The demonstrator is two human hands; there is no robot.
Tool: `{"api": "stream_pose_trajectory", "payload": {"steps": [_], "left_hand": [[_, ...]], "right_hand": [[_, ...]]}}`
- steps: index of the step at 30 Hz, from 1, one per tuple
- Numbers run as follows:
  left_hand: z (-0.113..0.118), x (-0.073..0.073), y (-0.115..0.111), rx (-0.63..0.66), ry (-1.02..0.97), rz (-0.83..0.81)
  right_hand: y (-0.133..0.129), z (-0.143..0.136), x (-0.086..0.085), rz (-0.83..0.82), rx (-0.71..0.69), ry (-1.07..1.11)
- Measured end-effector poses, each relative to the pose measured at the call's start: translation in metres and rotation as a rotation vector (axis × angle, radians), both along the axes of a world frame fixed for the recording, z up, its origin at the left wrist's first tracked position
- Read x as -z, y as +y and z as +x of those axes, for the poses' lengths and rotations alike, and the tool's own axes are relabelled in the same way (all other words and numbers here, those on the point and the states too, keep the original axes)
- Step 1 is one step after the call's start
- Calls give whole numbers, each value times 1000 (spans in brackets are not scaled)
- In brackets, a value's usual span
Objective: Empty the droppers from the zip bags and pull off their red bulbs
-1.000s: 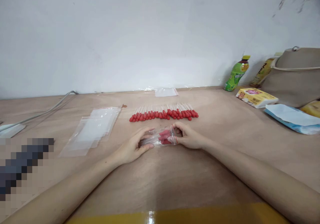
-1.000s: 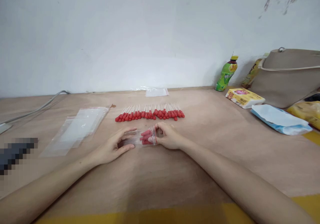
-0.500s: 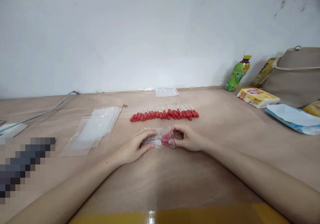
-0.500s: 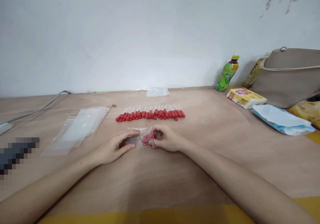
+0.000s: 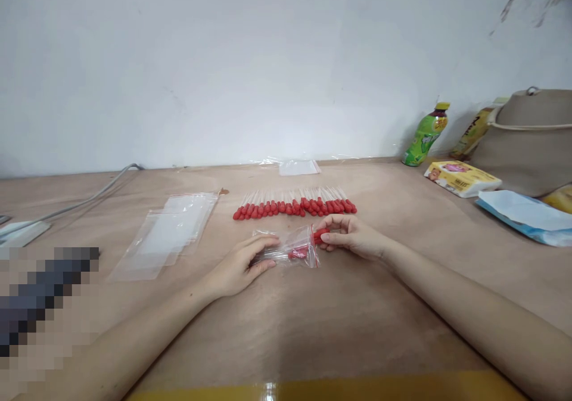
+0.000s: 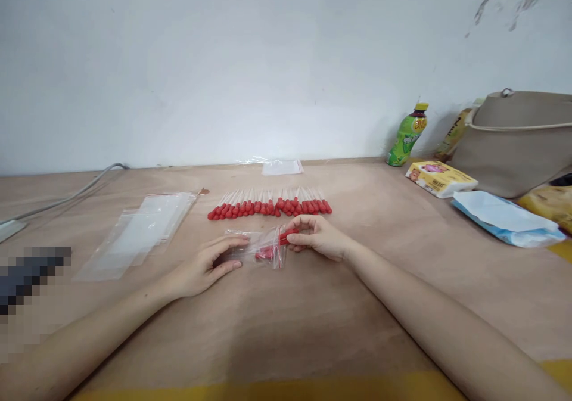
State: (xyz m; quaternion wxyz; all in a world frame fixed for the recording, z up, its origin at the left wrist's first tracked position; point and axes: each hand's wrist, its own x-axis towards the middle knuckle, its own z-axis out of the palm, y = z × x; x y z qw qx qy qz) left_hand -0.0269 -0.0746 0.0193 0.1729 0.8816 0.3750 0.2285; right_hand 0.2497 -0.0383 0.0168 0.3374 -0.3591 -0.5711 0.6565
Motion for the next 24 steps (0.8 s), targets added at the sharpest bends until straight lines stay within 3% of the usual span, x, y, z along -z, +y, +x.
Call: {"api": "stream_pose_trajectory", "payload": {"steps": [3, 6, 9, 11, 14, 16, 20, 24], "left_hand": [[0, 0, 0, 11, -7, 7], [0, 0, 0, 13, -6, 1], [1, 0, 0, 13, -3, -3], [1, -1, 0, 19, -8, 2], [1, -1, -1, 25, -18, 11], [1, 0, -1, 23, -20, 11], [0, 1, -1, 22, -11, 2], [1, 0, 0, 28, -16, 0]], "right_hand": [[6, 14, -13, 47, -42, -75], [12, 42, -38, 140, -9, -199], [16, 71, -62, 285, 169, -265], [18, 80, -70, 428, 340, -277], [26, 74, -64, 693, 561, -352], [33, 62, -51, 899, 628, -475], [46, 36, -22, 1169, 543, -782], [49, 22, -8, 1258, 424, -973]]}}
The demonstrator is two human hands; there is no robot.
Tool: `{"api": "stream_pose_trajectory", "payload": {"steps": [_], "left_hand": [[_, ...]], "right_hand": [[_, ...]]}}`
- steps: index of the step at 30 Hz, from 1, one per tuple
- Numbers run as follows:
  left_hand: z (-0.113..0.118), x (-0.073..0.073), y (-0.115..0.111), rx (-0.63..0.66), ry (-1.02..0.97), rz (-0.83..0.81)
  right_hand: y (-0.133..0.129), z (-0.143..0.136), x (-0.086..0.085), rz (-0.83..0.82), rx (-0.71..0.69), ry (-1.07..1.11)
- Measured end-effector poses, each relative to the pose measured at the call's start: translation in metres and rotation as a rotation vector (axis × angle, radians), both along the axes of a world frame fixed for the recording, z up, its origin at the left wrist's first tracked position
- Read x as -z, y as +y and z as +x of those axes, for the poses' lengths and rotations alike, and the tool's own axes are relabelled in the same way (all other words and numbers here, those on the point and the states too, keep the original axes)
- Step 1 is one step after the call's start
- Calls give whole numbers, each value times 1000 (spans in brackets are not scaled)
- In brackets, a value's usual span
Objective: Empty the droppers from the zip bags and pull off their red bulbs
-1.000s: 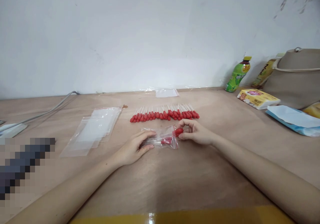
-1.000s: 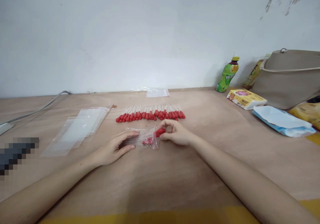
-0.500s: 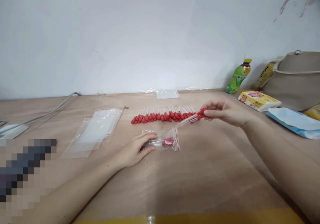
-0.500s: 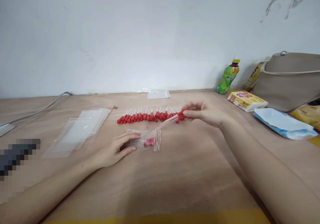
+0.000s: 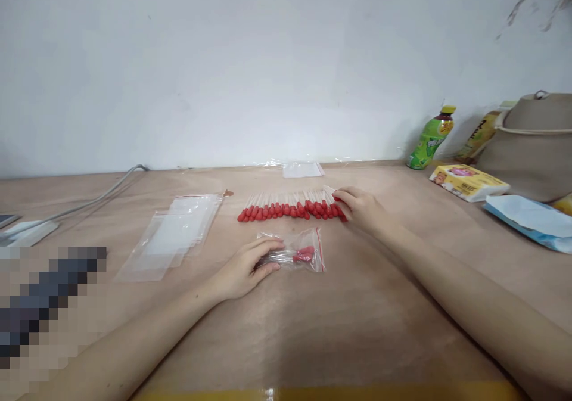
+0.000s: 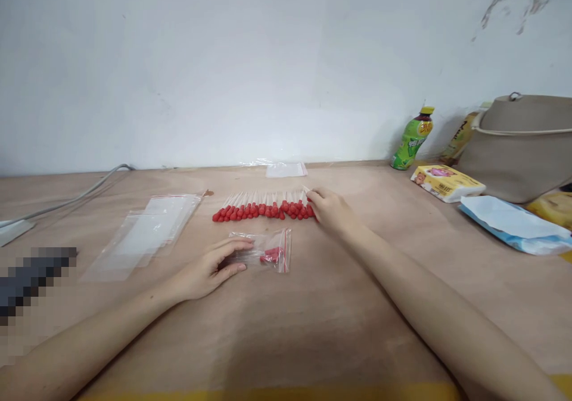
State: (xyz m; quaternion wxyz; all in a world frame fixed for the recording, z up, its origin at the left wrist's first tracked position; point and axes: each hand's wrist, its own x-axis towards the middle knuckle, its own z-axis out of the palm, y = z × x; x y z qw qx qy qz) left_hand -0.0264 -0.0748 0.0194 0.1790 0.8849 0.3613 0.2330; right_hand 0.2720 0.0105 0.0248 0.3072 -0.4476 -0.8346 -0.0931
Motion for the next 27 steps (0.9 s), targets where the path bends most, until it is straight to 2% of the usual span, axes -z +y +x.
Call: {"api": "stream_pose_trajectory", "payload": {"steps": [3, 9, 18, 24, 27], "left_hand": [[1, -2, -1, -2, -3, -5], [1, -2, -1, -10, 4, -9], [1, -1, 0, -9, 8, -8], [1, -1, 0, 1, 2, 10], [1, -1, -1, 4, -3, 19]], "right_hand": [[-2, -3, 3, -28, 21, -60], [-3, -3, 5, -104, 20, -12], [1, 9, 0, 43, 168, 334], [-4, 14, 11, -50, 246, 261], [-6, 11, 7, -30, 283, 203]]}}
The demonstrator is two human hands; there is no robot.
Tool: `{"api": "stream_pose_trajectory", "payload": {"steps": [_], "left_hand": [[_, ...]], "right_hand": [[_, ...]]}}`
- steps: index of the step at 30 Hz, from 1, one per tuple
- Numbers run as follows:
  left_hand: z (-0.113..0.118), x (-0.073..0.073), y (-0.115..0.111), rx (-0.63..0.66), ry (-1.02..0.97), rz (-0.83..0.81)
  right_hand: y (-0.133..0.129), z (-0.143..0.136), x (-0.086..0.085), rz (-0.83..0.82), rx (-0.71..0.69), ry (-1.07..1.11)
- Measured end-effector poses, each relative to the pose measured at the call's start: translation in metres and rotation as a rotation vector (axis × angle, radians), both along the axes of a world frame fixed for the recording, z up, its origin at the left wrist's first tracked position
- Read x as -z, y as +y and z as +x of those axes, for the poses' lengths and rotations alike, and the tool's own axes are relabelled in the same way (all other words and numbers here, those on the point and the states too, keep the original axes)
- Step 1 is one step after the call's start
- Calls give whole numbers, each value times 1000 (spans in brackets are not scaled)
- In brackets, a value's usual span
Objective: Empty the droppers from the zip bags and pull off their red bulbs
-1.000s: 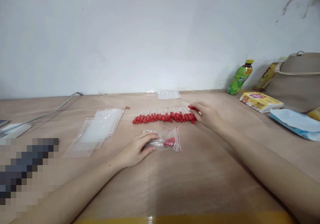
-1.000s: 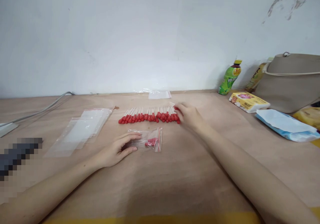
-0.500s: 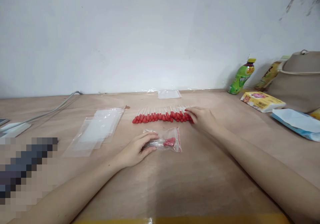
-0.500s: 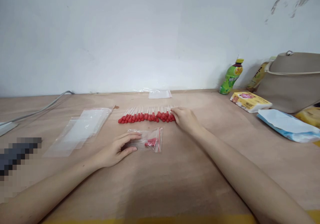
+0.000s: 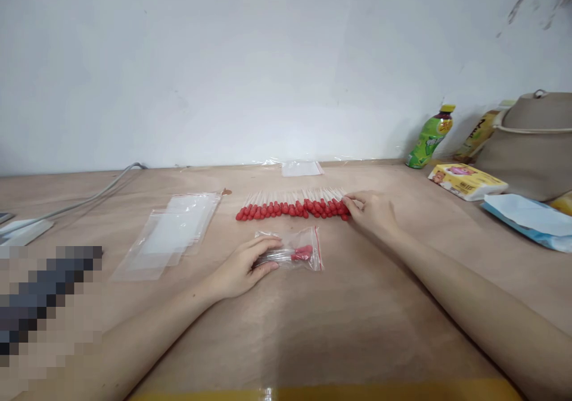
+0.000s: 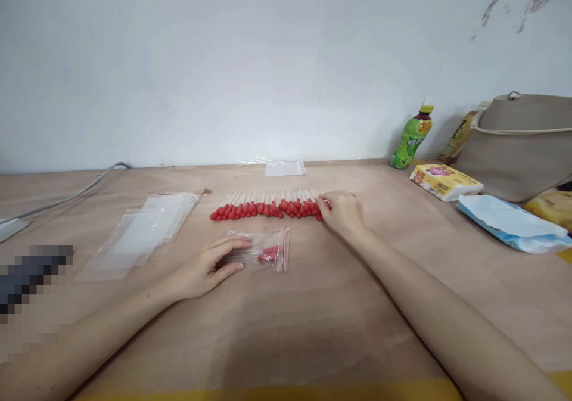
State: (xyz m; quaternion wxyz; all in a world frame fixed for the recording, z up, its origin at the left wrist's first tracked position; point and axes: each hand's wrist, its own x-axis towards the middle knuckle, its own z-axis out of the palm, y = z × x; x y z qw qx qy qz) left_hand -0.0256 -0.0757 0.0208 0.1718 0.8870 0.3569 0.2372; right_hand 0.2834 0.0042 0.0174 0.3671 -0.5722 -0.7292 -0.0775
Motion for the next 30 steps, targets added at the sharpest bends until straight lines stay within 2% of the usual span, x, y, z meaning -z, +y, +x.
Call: {"api": "stream_pose_trajectory", "payload": {"steps": [4, 6, 10, 15, 20, 25, 27, 30], "left_hand": [[0, -1, -1, -11, 8, -6], [1, -2, -2, -20, 11, -8], [1, -3, -3, -30, 23, 1], [0, -2, -3, -32, 62, 15], [-1, -1, -2, -24, 147, -27], [-1, -2, 0, -47, 135, -69], [-1, -2, 1, -40, 120, -54], [-4, -2, 2, -4, 119, -20]], "right_hand": [[-10, -11, -13, 178, -14, 76], [-21, -21, -18, 190, -120, 127], [-43, -42, -17, -68, -450, 124], [-51, -52, -5, -335, -613, 97], [-51, -58, -2, -435, -670, 85], [-55, -68, -4, -459, -643, 101], [-56, -69, -3, -473, -644, 151], [-56, -67, 2, -561, -724, 333]]}}
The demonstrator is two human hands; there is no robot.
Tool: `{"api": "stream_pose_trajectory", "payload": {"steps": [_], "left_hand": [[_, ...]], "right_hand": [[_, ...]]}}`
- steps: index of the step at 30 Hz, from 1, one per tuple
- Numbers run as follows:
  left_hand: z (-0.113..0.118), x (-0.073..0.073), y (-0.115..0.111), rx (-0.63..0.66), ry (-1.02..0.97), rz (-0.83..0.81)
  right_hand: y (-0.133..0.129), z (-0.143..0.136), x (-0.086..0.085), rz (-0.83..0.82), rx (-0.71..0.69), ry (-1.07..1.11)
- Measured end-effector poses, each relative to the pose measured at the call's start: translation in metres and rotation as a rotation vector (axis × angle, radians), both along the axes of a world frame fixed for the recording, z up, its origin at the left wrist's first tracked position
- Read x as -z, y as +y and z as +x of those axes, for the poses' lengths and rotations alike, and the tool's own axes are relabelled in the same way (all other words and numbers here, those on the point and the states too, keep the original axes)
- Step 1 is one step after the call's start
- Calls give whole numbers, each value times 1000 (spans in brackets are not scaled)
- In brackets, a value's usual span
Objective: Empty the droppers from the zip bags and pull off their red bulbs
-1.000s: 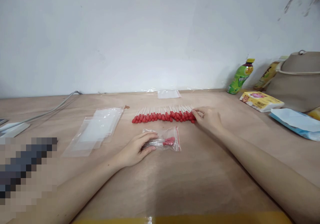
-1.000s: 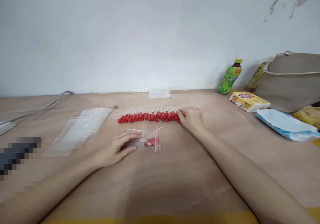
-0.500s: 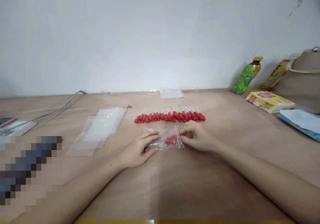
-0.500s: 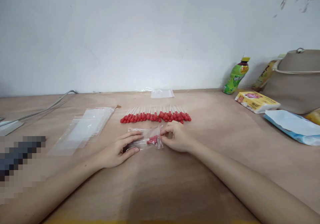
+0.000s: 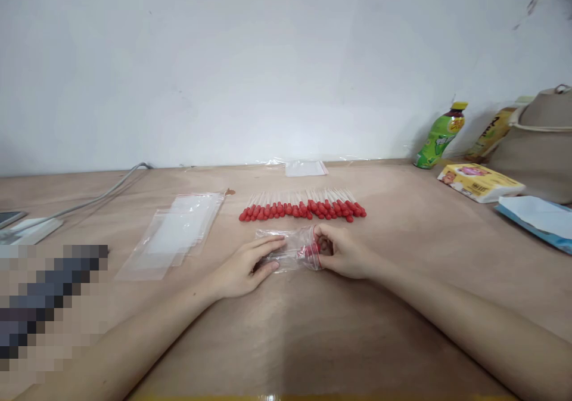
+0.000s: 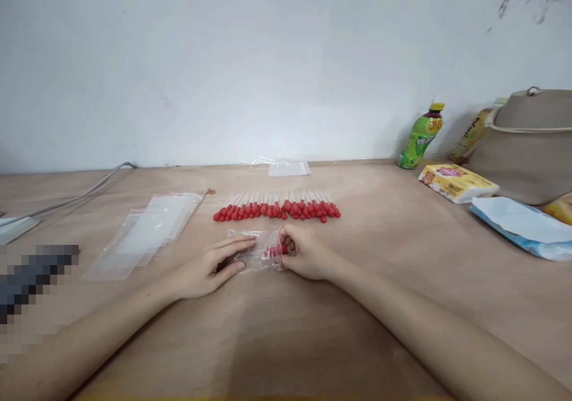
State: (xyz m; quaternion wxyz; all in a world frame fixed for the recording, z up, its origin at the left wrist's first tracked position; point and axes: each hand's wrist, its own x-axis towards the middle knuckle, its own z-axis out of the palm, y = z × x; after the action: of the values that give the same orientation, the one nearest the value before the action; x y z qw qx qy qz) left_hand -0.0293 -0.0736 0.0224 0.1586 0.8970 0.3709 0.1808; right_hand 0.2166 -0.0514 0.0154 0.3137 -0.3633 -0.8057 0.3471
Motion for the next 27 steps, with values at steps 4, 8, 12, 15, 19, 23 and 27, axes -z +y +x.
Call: {"api": "stream_pose_trajectory", "payload": {"steps": [4, 8, 12, 15, 19, 23, 27], "left_hand": [[-4, -2, -1, 28, 103, 21], [-5, -5, -2, 42, 209, 32], [-4, -6, -2, 18, 263, 28], [-3, -5, -3, 2, 262, 31], [-2, -4, -4, -15, 257, 39], [-2, -3, -3, -5, 246, 52], [-3, -2, -2, -6, 250, 60]], "right_hand": [[4, 8, 4, -276, -73, 269], [6, 15, 2, -576, -1, 473], [9, 18, -1, -756, 90, 556], [13, 31, -18, -758, 123, 492], [18, 65, -65, -528, 130, 314], [29, 73, -94, -93, 308, 482], [53, 32, -74, 343, 340, 297]]}}
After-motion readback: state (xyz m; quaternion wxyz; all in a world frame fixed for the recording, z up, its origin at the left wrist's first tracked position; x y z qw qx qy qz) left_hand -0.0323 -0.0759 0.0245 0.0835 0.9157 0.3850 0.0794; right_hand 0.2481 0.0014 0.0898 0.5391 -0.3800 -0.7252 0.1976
